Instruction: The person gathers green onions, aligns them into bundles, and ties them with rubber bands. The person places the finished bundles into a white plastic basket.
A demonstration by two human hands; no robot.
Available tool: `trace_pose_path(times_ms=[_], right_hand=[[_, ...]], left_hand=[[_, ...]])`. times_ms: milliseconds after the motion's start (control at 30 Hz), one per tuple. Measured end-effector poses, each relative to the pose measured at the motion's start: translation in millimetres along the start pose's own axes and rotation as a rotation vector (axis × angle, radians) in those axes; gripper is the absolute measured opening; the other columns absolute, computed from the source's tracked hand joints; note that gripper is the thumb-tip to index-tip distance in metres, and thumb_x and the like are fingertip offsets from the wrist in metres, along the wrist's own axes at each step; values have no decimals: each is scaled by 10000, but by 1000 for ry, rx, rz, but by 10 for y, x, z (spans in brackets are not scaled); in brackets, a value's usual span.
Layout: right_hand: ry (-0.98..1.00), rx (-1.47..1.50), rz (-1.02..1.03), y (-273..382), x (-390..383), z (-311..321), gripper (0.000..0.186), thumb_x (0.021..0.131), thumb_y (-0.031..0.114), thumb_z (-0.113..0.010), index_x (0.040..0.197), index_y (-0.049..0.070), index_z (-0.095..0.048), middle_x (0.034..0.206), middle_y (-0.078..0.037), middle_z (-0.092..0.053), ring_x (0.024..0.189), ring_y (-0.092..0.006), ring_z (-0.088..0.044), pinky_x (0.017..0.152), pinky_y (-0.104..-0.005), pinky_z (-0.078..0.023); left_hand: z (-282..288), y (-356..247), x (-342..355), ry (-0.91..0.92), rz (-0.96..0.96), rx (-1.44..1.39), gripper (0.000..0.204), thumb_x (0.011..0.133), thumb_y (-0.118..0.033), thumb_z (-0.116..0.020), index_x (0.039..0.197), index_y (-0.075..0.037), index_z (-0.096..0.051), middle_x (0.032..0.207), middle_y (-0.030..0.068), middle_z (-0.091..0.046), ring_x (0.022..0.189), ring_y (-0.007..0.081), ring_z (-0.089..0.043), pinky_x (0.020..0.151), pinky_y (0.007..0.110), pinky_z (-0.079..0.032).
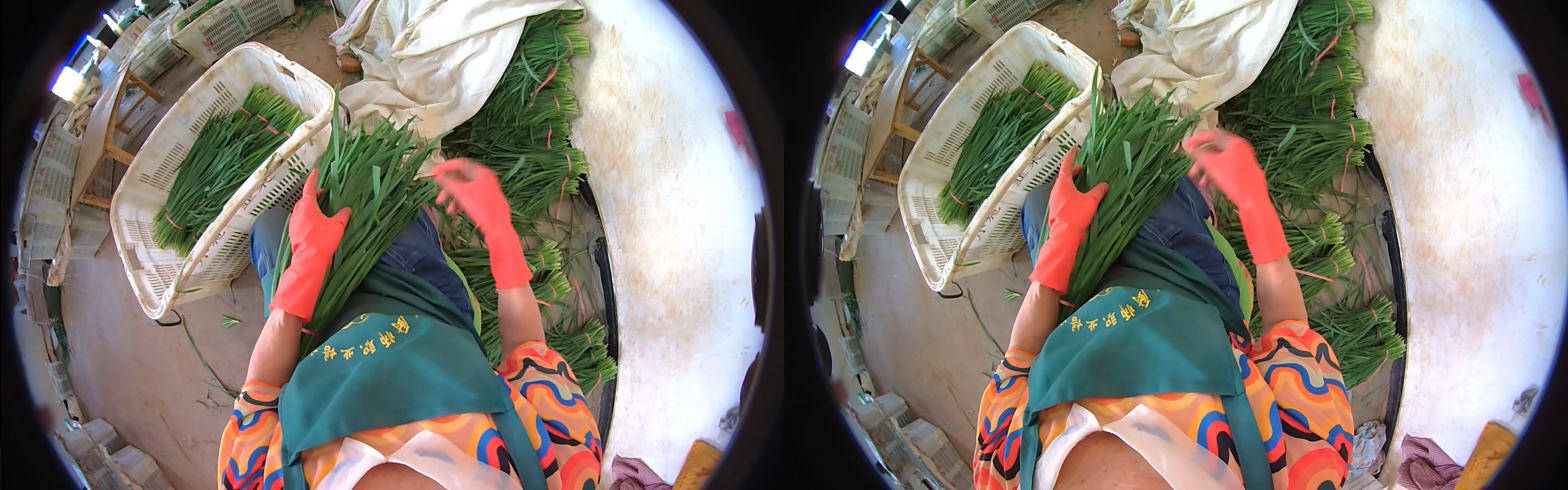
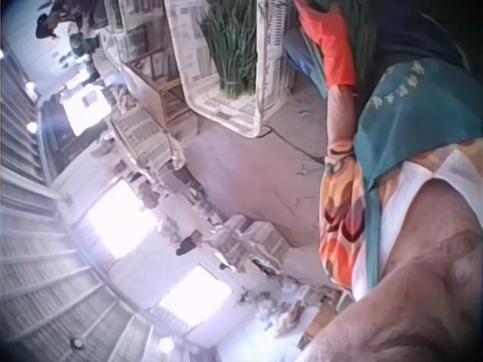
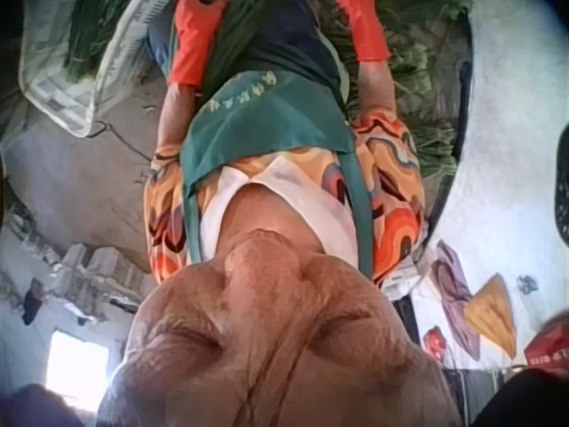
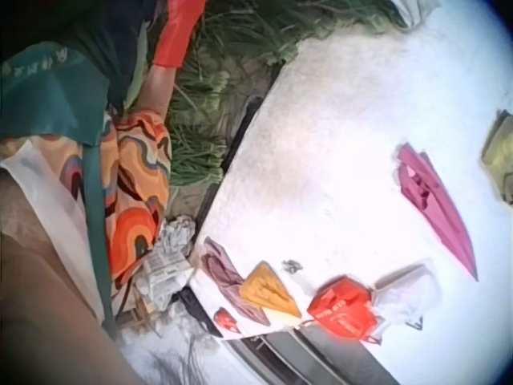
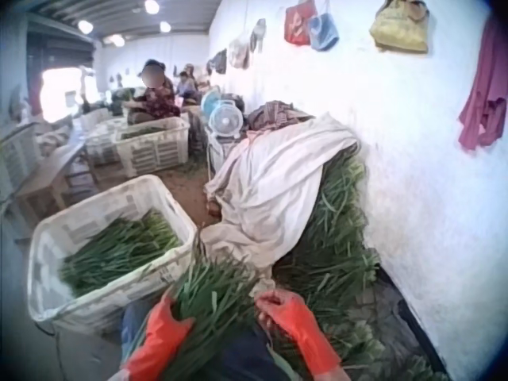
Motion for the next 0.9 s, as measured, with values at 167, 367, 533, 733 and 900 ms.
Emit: trace_pose_path(times_ms=[167,367,533,733,900], right_hand=[[136,-381,-103,-173,-129,-502,239,816,242,-622,956,50,-643,670,-46,-646,535,-140,-595,516,-288,-465],[-354,-398,117,-595,96,-245,169,876,207,-547,895,45,-591,648,-32,-628,524,-123,-577,491,-272,-455],[-269,-285,174,-162,192,-60,256,852,255,-606,1075,130,-604,736,-39,-613,589,-161,-593,559,-309,-482],[-470,-851,376,-535,772,-259,227,843,245,-600,1027,112,-613,668,-54,-609,561,-162,-582,557,-307,-474],[-349,191,-29,-410,356,311,187,870,139,-542,1007,27,-603,634,-39,-582,422,-87,-471,392,-227,-370]], left_hand=[[12,24,7,5,22,-37,811,682,-111,-731,1398,-128,-352,1217,185,-548,1088,294,-554,914,363,-443],[-9,85,14,1,-18,-16,852,683,-233,-740,1408,-115,-309,1177,163,-574,1095,319,-531,945,400,-399],[6,49,-9,0,-16,10,855,682,-242,-743,1407,-106,-309,1176,163,-575,1099,318,-531,948,395,-401],[-42,-17,20,4,-30,-16,855,671,-226,-756,1399,-97,-326,1170,174,-577,1100,320,-532,944,395,-409],[-38,86,13,-7,-13,-21,856,665,-201,-765,1397,-98,-333,1166,183,-578,1098,325,-536,945,397,-410]])
Point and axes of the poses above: each hand's wrist, its own x-axis towards the middle knuckle, its own z-axis out of the back of the hand, y = z × x, the point moved 4 cm from there along x, towards the middle knuckle
